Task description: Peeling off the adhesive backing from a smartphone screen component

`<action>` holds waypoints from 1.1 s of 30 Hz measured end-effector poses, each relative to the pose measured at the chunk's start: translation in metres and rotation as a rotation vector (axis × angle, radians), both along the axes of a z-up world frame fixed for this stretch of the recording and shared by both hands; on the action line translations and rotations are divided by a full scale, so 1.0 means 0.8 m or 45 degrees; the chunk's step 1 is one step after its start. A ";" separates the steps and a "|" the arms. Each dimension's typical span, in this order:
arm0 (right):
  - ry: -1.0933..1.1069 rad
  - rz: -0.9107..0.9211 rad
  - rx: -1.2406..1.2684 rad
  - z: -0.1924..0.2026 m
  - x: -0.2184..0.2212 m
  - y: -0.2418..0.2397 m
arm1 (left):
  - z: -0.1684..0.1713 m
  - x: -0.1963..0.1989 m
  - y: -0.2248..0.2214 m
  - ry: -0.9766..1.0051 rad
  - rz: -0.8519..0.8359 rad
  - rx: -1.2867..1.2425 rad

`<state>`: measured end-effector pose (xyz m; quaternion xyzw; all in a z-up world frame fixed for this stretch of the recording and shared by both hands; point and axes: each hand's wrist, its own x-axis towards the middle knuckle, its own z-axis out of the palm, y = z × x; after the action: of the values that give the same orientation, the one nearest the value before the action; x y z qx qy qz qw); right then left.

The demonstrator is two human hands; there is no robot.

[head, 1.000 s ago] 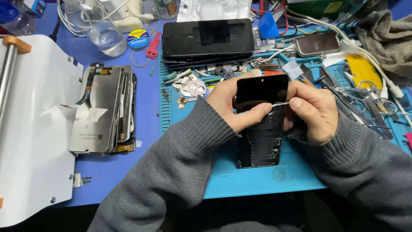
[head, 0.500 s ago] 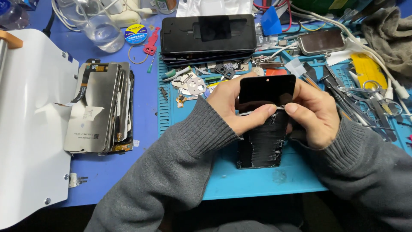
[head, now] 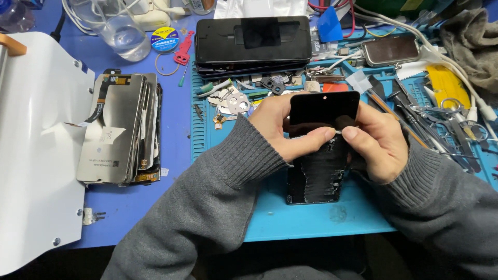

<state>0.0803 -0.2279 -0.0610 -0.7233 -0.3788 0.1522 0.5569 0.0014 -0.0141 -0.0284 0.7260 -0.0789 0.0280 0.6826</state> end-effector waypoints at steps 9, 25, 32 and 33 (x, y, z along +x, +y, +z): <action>0.082 -0.004 -0.001 0.026 -0.008 0.004 | 0.002 -0.002 0.004 -0.070 0.065 0.206; -0.020 -0.070 -0.023 0.024 -0.010 0.005 | -0.003 0.001 0.003 0.015 0.061 0.110; -0.208 -0.159 -0.108 0.024 -0.013 0.005 | -0.006 0.004 0.006 -0.049 0.039 0.180; -0.207 -0.159 -0.107 0.021 -0.011 0.003 | -0.006 0.004 0.006 -0.048 0.039 0.181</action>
<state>0.0718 -0.2252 -0.0441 -0.7781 -0.3703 0.0736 0.5020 0.0045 -0.0091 -0.0328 0.7732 -0.0825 0.0465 0.6271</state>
